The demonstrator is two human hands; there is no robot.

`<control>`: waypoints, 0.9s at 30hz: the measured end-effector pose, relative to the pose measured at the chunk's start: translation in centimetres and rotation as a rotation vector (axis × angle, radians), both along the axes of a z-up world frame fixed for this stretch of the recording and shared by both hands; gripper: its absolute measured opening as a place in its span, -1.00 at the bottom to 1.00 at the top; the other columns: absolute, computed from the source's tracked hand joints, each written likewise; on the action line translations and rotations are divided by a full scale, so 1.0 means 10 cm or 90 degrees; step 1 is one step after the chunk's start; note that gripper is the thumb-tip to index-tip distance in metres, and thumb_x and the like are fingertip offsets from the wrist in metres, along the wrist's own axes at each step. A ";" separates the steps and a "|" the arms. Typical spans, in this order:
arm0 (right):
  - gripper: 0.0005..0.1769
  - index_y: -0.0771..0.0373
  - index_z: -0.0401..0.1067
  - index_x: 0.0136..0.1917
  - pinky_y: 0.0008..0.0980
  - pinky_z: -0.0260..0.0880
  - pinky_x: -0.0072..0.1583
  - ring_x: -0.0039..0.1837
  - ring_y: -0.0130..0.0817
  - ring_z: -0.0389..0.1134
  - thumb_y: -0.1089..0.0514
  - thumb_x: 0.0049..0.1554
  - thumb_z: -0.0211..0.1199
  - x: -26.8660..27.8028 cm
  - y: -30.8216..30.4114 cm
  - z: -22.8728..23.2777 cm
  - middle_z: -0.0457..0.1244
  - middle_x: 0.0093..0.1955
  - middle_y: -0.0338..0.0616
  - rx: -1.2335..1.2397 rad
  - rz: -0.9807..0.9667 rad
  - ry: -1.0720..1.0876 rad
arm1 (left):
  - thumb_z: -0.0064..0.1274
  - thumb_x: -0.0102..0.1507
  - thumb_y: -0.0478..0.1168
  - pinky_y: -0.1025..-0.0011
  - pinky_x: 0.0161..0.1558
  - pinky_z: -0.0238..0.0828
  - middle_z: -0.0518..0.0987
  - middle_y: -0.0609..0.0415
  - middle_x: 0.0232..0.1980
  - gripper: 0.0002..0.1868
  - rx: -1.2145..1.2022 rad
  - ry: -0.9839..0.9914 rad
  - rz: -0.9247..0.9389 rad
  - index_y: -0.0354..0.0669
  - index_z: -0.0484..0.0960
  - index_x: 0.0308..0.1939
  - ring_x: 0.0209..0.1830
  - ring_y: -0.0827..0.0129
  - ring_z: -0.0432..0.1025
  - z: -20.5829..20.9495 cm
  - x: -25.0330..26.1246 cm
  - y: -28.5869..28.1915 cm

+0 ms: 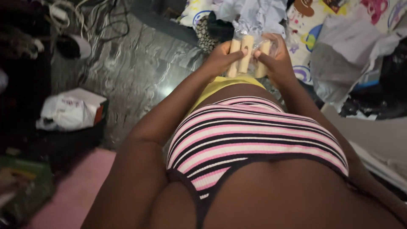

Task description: Unboxing multiple packages containing small items like light accessories and hair pieces.

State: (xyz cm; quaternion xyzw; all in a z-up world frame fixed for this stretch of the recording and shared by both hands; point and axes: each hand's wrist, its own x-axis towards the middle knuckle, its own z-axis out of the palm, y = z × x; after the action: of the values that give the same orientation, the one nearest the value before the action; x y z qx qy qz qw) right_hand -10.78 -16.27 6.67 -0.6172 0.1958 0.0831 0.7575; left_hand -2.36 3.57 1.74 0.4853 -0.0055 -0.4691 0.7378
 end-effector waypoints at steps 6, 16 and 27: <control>-0.29 0.26 0.13 0.47 -0.31 0.40 0.34 0.30 -0.32 0.31 0.15 0.21 0.45 -0.16 0.01 0.11 0.21 0.26 -0.08 0.019 0.083 -0.037 | 0.17 0.30 -0.21 0.45 -0.07 0.55 0.69 0.06 -0.04 -0.65 0.044 -0.129 0.146 -0.29 0.59 0.12 -0.12 0.45 0.56 -0.19 -0.51 0.01; -0.22 0.27 0.11 0.51 -0.30 0.35 0.41 0.36 -0.32 0.31 0.19 0.18 0.48 -0.78 -0.15 0.03 0.24 0.32 -0.07 0.080 0.102 -0.063 | 0.23 0.27 -0.21 0.46 -0.09 0.54 0.68 0.06 -0.06 -0.63 0.050 -0.081 0.234 -0.29 0.58 0.11 -0.14 0.49 0.55 0.15 -1.22 -0.06; -0.44 0.21 0.11 0.49 -0.29 0.45 0.20 0.12 -0.31 0.38 0.25 0.33 0.30 -1.29 -0.35 0.02 0.31 0.13 -0.04 0.136 -0.025 -0.043 | 0.22 0.27 -0.33 0.44 0.15 0.52 0.64 0.01 0.13 -0.44 -0.066 0.045 0.130 -0.34 0.44 0.33 0.08 0.42 0.56 0.28 -1.51 -0.21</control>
State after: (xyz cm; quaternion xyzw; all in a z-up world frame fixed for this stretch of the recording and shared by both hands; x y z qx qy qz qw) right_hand -23.68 -19.79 6.87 -0.5313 0.1723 0.0679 0.8267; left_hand -17.46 1.42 4.55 0.4276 0.0454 -0.4073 0.8057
